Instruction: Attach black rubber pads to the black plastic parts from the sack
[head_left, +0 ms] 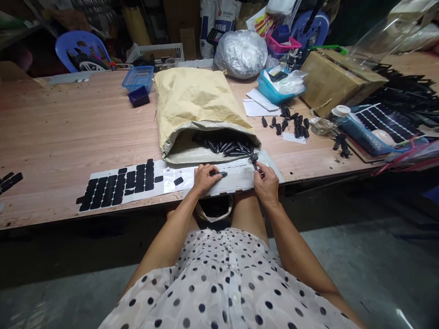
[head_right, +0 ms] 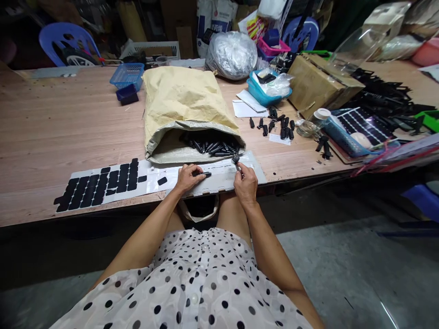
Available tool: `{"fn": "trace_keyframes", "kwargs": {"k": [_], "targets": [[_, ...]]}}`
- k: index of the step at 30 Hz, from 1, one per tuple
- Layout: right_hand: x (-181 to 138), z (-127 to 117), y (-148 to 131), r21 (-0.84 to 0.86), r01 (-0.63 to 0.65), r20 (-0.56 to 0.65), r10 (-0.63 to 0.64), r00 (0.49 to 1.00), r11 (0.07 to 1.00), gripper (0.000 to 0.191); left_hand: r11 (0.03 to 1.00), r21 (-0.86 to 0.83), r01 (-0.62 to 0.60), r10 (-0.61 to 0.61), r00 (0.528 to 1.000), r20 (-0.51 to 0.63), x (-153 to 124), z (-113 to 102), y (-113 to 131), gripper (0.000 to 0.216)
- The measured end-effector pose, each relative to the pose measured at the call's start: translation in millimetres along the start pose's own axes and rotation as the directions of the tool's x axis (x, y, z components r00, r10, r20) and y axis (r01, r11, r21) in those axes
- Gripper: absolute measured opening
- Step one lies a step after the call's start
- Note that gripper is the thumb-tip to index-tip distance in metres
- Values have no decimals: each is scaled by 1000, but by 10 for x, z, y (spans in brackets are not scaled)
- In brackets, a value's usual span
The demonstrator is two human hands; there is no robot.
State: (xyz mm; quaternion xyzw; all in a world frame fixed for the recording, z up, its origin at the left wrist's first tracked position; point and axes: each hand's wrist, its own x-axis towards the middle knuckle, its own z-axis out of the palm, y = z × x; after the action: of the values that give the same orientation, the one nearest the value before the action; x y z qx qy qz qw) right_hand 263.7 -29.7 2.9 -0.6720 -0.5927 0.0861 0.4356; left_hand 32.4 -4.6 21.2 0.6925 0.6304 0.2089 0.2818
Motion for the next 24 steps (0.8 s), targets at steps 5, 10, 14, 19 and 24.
{"fn": "trace_keyframes", "kwargs": {"k": [5,10,14,19,24], "targets": [[-106,81,-260,116,91,114,-104,988,989,38,1000,15,-19,20,1000,-9,9,17,-34,16],[-187,64,-531,189,222,114,-246,963,957,37,999,20,-36,36,999,5,2,36,-40,17],[-345,99,-558,162,252,162,-278,947,954,39,999,18,-41,42,999,-5,-25,48,-8,16],[-367,119,-463,71,203,247,-215,945,977,40,999,27,-23,24,1000,-13,-41,59,22,16],[-276,62,-523,155,260,124,-280,952,953,40,999,27,-30,31,999,-17,-33,59,9,16]]}}
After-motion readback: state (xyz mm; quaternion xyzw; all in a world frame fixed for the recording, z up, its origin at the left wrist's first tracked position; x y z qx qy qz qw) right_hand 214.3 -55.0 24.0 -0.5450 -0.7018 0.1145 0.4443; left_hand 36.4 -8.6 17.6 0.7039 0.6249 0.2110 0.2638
